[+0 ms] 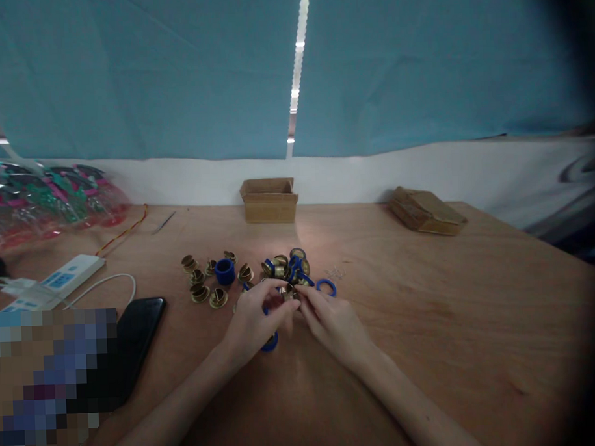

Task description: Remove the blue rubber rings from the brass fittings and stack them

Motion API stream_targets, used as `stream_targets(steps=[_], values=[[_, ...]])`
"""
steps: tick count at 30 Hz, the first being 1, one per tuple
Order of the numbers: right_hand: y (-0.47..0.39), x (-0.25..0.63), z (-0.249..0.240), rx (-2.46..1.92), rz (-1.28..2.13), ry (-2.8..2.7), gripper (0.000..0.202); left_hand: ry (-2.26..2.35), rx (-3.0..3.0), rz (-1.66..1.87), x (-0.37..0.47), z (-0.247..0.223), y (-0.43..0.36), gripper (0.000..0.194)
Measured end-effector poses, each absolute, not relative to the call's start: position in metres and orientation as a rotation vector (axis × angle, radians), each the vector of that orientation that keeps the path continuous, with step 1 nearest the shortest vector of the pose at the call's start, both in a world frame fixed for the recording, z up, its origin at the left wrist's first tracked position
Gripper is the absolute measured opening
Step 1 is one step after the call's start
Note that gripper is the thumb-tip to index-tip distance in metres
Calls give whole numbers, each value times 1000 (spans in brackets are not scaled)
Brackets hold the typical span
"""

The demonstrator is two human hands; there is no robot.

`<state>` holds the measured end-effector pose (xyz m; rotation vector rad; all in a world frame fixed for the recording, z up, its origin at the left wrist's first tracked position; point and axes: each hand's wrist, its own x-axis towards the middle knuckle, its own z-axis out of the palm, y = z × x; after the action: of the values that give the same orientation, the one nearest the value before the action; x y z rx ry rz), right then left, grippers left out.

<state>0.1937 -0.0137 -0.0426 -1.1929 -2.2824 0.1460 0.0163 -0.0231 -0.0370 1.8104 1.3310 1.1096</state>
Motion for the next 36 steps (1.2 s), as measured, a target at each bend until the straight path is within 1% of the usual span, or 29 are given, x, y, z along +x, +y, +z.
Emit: stream_targets(steps=[4, 10, 14, 19, 25, 28, 32, 36], values=[[-16, 194, -40, -1246, 123, -2214, 25, 1265, 1863, 1091, 15, -36, -22, 37], [-19, 191, -36, -1194, 196, -2216, 18, 1177, 1918, 1103, 19, -38, -22, 29], [-21, 188, -30, -1145, 243, -2184, 16, 1201, 1887, 1094, 19, -38, -22, 29], [-21, 188, -20, -1131, 421, -2135, 15, 1226, 1913, 1074, 18, -38, -22, 28], [-18, 188, -15, -1137, 792, -2047, 18, 1248, 1943, 1065, 16, -44, -22, 33], [-18, 188, -14, -1118, 920, -2004, 20, 1226, 1991, 1070, 15, -46, -23, 33], [-16, 188, -16, -1085, 1024, -1951, 23, 1205, 2040, 1090, 15, -47, -24, 36], [-13, 188, -20, -1069, 1010, -1973, 25, 1220, 2087, 1080, 16, -47, -24, 44]])
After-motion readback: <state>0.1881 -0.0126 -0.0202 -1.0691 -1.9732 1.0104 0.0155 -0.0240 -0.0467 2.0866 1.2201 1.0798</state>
